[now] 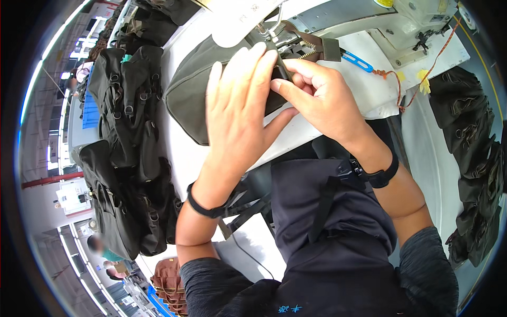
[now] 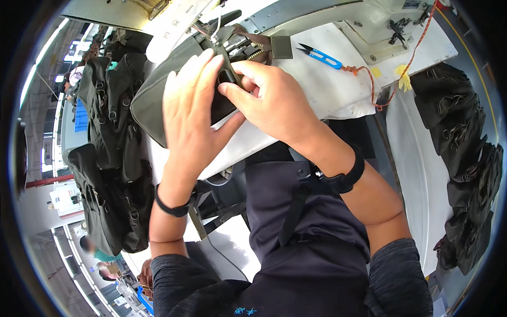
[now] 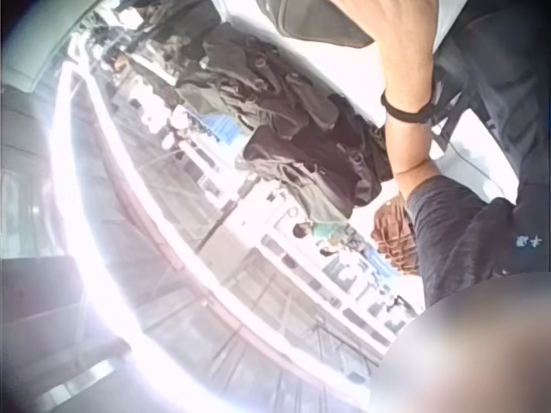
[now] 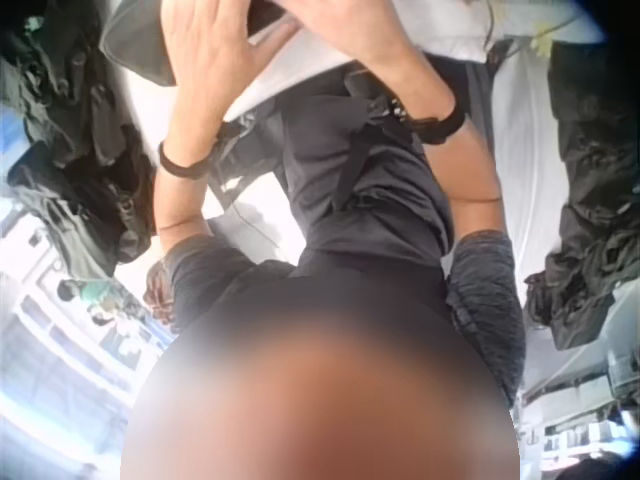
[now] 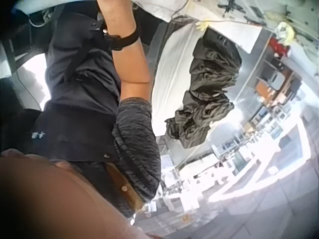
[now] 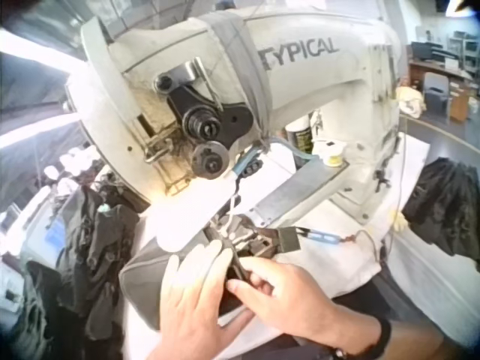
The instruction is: Sewing components of a green canvas bag using an industrial sewing machine.
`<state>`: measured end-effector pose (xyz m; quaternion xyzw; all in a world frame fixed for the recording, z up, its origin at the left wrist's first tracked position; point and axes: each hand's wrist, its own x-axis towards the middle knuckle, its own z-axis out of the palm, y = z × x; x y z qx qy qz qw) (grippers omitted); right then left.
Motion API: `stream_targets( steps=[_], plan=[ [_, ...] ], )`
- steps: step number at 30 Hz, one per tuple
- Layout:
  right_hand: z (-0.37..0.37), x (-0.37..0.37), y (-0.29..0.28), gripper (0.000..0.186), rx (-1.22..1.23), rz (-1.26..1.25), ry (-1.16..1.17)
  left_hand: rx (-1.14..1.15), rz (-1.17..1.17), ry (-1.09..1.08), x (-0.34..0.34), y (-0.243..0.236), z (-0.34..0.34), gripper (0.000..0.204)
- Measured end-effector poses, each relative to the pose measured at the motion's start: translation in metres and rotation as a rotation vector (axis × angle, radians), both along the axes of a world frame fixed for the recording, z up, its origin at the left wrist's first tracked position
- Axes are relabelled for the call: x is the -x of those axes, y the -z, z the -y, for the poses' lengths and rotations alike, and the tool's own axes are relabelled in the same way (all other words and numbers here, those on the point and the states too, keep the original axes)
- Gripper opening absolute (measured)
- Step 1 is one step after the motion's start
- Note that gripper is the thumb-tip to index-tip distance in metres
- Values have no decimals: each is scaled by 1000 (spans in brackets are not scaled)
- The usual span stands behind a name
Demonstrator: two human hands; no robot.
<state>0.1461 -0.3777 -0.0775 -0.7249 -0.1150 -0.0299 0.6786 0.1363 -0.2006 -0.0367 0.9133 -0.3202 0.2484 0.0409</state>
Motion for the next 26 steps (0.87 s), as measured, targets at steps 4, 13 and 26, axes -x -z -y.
stream_targets(
  steps=[4,13,26],
  plan=[
    [-2,-6,21,26,-256,4,-34,120,-14,-22,-12,33,8,97],
    [16,-21,-35,69,-243,-310,-89,219,-99,-66,-10,17,11,92],
    [-8,-30,-24,70,38,-82,110,221,-42,-25,-13,23,4,94]
  ],
)
